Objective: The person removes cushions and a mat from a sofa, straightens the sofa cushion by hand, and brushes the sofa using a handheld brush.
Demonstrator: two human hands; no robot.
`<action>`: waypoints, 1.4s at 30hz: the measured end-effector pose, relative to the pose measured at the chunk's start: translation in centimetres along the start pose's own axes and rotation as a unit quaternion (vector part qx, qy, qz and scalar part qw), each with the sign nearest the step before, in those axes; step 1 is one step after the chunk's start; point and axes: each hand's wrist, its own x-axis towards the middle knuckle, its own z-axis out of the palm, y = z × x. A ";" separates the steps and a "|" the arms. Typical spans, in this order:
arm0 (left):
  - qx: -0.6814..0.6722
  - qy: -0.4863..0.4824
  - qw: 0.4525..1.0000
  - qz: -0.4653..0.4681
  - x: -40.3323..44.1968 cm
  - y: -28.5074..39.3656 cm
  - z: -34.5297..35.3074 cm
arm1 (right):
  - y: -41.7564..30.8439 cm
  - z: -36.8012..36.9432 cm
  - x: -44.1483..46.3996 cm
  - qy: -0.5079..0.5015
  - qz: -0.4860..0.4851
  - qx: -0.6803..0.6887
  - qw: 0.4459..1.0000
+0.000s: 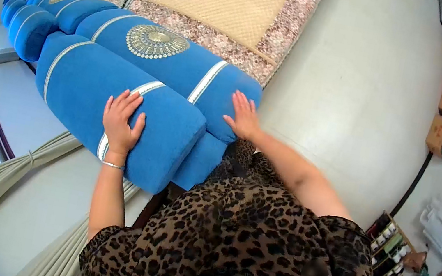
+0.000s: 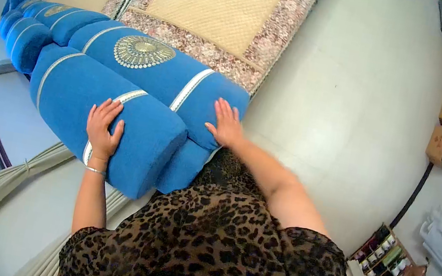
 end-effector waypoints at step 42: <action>-0.130 0.157 0.524 -0.827 11.5 9.9 22.8 | 36.5 -29.5 15.0 -0.267 0.358 0.083 0.891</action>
